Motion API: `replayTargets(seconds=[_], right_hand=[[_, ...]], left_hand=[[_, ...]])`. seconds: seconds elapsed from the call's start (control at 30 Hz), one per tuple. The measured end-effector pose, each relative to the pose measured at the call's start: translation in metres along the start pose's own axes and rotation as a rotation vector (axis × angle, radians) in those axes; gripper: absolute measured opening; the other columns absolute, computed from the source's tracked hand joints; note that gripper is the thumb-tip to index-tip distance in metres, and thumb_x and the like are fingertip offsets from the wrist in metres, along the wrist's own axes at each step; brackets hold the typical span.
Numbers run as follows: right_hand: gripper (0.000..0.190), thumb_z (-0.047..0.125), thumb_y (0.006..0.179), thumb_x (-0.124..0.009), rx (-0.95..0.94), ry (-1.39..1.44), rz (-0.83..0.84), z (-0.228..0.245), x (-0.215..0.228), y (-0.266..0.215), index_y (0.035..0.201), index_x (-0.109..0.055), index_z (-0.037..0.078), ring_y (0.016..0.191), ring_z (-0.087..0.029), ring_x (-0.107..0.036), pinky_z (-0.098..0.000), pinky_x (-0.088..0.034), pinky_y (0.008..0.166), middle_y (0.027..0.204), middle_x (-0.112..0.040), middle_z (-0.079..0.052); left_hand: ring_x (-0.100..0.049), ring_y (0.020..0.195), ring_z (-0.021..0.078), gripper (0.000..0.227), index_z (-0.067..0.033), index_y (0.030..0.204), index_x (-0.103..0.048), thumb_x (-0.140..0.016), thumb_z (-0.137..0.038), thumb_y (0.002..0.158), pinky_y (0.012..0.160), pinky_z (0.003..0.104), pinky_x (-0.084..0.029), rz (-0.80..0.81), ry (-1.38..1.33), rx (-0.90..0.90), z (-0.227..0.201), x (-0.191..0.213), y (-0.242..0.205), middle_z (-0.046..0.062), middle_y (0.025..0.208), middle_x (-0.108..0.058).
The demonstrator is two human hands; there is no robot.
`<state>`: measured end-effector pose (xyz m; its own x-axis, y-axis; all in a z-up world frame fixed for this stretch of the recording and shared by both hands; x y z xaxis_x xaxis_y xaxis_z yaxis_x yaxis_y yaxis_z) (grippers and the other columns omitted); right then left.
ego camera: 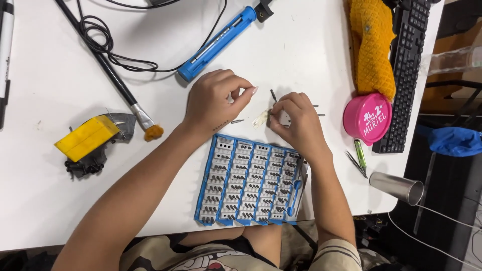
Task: The person picks up small drill bits from a white table and places them into a blue plastic organizer tray. They repeatedly pick up bits and insert them into the designated slots within the tray.
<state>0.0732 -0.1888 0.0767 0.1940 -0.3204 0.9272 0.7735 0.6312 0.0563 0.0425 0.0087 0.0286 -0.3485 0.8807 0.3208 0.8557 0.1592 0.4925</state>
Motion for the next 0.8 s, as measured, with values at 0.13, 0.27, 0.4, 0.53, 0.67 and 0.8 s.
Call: replayTargets(seconds=[0.13,0.27,0.4,0.53,0.67,0.8], right_hand=[[0.019,-0.003,0.080,-0.084,-0.059,0.451,-0.067,-0.009,0.007,-0.023,0.089,-0.072,0.008,0.084,-0.026,-0.069,-0.0366,-0.057,0.076,0.087,-0.074,-0.009],[0.026,0.000,0.083,-0.082,-0.118,1.195,-0.217,-0.014,0.005,-0.074,0.092,-0.058,-0.003,0.073,-0.031,-0.069,-0.0381,-0.060,0.067,0.080,-0.065,-0.024],[0.050,-0.001,0.090,-0.073,-0.112,1.733,-0.341,0.002,0.000,-0.114,0.134,-0.051,-0.002,0.064,-0.028,-0.065,-0.0338,-0.057,0.057,0.078,-0.061,-0.023],[0.036,0.000,0.093,-0.069,-0.191,1.972,-0.425,0.007,-0.017,-0.150,0.127,-0.060,0.005,0.073,-0.024,-0.063,-0.0276,-0.057,0.060,0.083,-0.061,-0.018],[0.027,0.002,0.094,-0.070,-0.254,2.206,-0.441,0.022,-0.024,-0.162,0.119,-0.058,0.007,0.077,-0.022,-0.067,-0.0263,-0.058,0.063,0.086,-0.064,-0.014],[0.028,0.006,0.096,-0.070,-0.270,2.311,-0.420,0.029,-0.030,-0.170,0.118,-0.054,0.011,0.078,-0.018,-0.063,-0.0230,-0.056,0.062,0.087,-0.060,-0.008]], left_hand=[[-0.061,0.058,0.0171,0.005,-0.0127,0.092,-0.077,-0.081,-0.012,0.093,0.063,0.031,-0.055,-0.034,0.005,-0.034,0.002,0.000,0.000,-0.002,0.062,-0.056],[-0.061,0.058,0.0185,0.007,-0.0132,0.092,-0.077,-0.084,-0.012,0.091,0.062,0.032,-0.055,-0.023,0.005,-0.036,0.007,-0.005,-0.004,-0.001,0.062,-0.057],[-0.060,0.058,0.0204,0.007,-0.0110,0.093,-0.078,-0.084,-0.009,0.092,0.061,0.032,-0.053,-0.004,-0.016,0.010,0.005,-0.006,-0.006,0.001,0.063,-0.058],[-0.057,0.057,0.0168,0.007,-0.0130,0.093,-0.079,-0.086,-0.011,0.095,0.060,0.028,-0.051,-0.011,-0.011,-0.002,0.009,-0.006,-0.008,-0.001,0.063,-0.057],[-0.056,0.057,0.0162,0.006,-0.0107,0.095,-0.081,-0.084,-0.010,0.099,0.059,0.026,-0.050,0.022,-0.052,0.039,0.011,-0.005,-0.007,0.001,0.064,-0.059],[-0.054,0.058,0.0181,0.006,-0.0077,0.096,-0.081,-0.083,-0.007,0.101,0.059,0.027,-0.049,0.020,-0.093,0.056,0.011,-0.004,-0.007,0.004,0.063,-0.059]])
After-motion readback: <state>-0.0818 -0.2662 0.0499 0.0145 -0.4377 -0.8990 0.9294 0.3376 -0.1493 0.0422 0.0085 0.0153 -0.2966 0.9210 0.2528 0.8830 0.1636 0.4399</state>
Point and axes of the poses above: each hand's wrist, its own y-axis towards the middle knuckle, its own x-axis out of the back of the hand, z = x × y, the point moved 5 cm from there along y, towards the middle knuckle
